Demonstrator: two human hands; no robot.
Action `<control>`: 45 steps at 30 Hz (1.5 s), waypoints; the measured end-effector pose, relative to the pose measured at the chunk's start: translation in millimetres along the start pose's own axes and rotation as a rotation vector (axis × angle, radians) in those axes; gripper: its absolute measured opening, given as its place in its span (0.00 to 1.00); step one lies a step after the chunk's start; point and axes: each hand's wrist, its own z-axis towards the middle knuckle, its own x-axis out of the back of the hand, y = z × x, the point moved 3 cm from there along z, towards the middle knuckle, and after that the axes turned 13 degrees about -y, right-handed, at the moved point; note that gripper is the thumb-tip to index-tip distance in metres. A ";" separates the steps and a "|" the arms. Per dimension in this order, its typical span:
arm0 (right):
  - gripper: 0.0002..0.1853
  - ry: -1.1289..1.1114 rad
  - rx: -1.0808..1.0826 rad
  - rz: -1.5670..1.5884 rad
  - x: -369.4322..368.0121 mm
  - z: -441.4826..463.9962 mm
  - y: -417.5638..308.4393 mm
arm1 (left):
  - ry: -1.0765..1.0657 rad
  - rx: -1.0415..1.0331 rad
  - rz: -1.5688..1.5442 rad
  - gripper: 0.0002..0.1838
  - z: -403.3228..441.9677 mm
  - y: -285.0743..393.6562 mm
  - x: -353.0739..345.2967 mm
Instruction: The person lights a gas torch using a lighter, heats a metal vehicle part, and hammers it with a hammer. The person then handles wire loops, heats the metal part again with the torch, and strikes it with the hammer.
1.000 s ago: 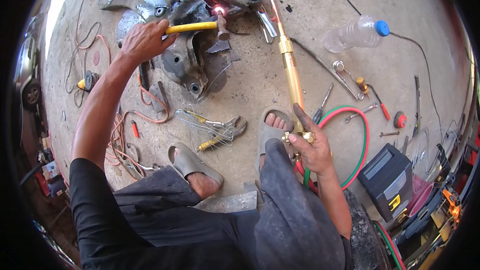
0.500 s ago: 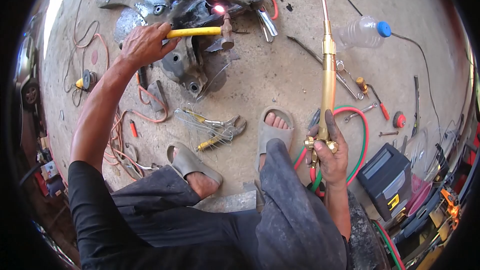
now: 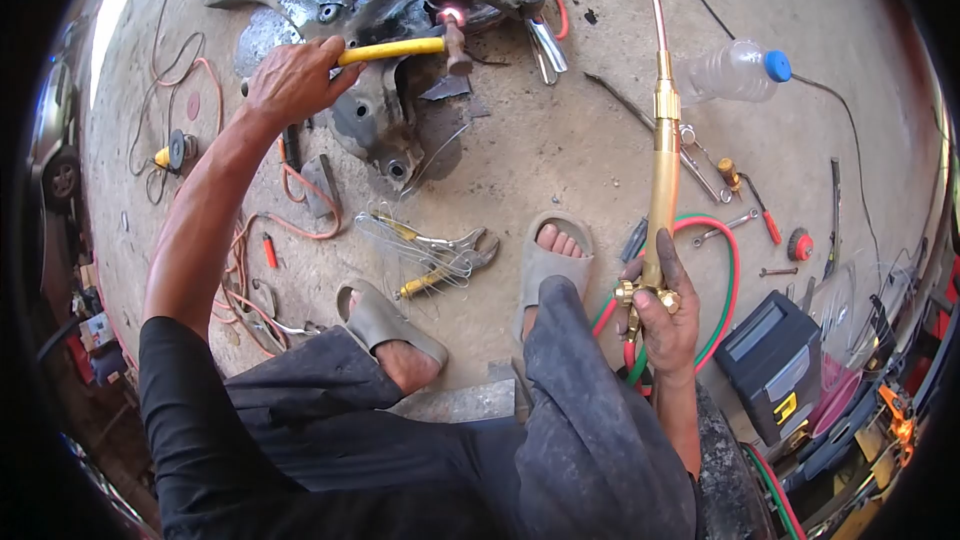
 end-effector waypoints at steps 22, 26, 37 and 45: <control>0.41 0.032 0.006 -0.033 -5.7 -3.8 0.0 | -0.024 0.069 -0.072 0.23 -1.8 1.3 -11.5; 0.41 0.030 0.005 -0.065 -5.2 -5.3 2.3 | 0.014 0.012 -0.069 0.23 -1.6 7.2 -11.8; 0.40 0.040 -0.025 -0.103 -10.9 -6.9 -2.3 | 0.011 0.062 -0.136 0.25 4.9 3.5 -11.7; 0.41 0.036 -0.016 -0.130 -9.8 -5.7 -0.2 | -0.027 0.039 -0.131 0.25 0.3 11.0 -17.2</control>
